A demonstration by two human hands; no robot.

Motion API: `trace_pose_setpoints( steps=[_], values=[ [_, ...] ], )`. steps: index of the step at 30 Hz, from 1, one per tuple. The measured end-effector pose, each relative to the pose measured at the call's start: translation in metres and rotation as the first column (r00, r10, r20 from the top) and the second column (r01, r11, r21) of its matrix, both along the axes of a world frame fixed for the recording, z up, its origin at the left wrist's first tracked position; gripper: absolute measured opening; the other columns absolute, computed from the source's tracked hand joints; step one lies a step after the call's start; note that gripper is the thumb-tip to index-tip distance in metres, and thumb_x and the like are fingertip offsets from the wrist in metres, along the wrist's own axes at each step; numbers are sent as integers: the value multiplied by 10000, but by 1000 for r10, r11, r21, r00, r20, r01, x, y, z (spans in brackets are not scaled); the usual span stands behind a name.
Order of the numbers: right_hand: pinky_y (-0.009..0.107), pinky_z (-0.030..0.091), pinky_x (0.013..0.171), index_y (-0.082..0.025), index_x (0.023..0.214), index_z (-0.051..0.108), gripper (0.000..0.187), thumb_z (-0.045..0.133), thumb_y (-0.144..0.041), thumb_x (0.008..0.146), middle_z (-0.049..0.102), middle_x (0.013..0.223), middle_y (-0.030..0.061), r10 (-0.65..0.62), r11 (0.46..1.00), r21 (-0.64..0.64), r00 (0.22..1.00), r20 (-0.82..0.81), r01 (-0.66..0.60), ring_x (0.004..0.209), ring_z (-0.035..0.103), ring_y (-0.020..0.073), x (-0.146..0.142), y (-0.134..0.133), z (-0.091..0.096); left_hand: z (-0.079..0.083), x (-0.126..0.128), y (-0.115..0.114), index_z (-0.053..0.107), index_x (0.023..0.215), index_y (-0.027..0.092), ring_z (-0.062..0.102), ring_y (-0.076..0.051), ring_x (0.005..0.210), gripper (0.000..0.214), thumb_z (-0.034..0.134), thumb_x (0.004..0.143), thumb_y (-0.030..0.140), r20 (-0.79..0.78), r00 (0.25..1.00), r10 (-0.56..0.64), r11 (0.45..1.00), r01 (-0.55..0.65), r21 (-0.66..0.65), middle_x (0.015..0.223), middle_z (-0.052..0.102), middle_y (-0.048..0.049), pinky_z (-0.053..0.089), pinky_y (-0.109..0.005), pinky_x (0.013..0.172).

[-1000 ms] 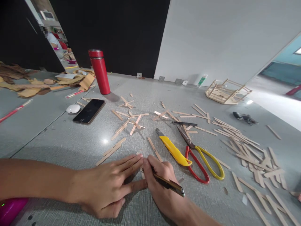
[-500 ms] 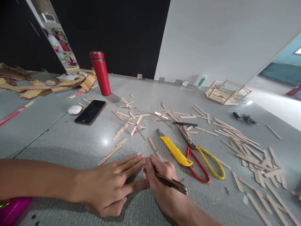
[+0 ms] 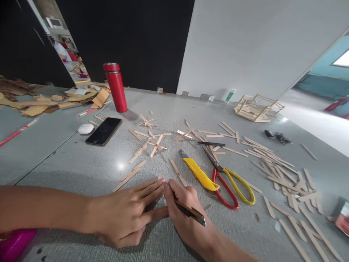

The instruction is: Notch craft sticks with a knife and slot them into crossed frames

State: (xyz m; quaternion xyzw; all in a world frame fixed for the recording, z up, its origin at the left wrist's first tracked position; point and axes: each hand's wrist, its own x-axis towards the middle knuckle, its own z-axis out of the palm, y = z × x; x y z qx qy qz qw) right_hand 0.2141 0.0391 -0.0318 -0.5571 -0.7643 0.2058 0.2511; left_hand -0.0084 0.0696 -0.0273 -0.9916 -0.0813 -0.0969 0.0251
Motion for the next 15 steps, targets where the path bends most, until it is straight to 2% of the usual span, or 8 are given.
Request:
trace_pose_setpoints(
  steps=[3, 6, 10, 15],
  values=[
    [318, 378, 589, -253, 701, 410, 393, 373, -328, 1085, 493, 632, -30, 55, 998, -7, 998, 12, -55, 553, 453, 164, 0, 0, 3, 2, 0, -1, 449, 1513, -19, 385, -438, 1494, 695, 552, 952, 377, -9, 1000, -1, 1000, 1, 6, 1535, 458, -345, 222, -504, 1272],
    [327, 383, 603, -249, 700, 445, 386, 377, -312, 1074, 522, 645, -16, 68, 998, -1, 998, 7, -68, 566, 475, 171, 0, 0, 5, 4, 1, -1, 422, 1523, -35, 392, -446, 1486, 695, 508, 981, 392, -37, 999, 4, 999, -3, 42, 1509, 473, -365, 221, -500, 1270],
    [308, 392, 569, -254, 691, 420, 405, 369, -323, 1087, 518, 605, -22, 1, 1000, 9, 1000, -30, 0, 548, 496, 166, 1, -1, 3, 4, 2, -2, 343, 1574, -17, 412, -438, 1478, 752, 516, 977, 407, -29, 1000, 6, 998, -4, 59, 1508, 480, -357, 232, -497, 1265],
    [278, 386, 509, -260, 693, 403, 412, 377, -331, 1099, 524, 561, -41, -45, 999, 0, 995, -85, 46, 490, 490, 144, -1, 1, -1, 0, 1, -1, 369, 1562, -14, 409, -439, 1480, 752, 554, 964, 402, 5, 1000, 3, 1000, -3, 16, 1533, 449, -358, 251, -504, 1254]
  ],
)
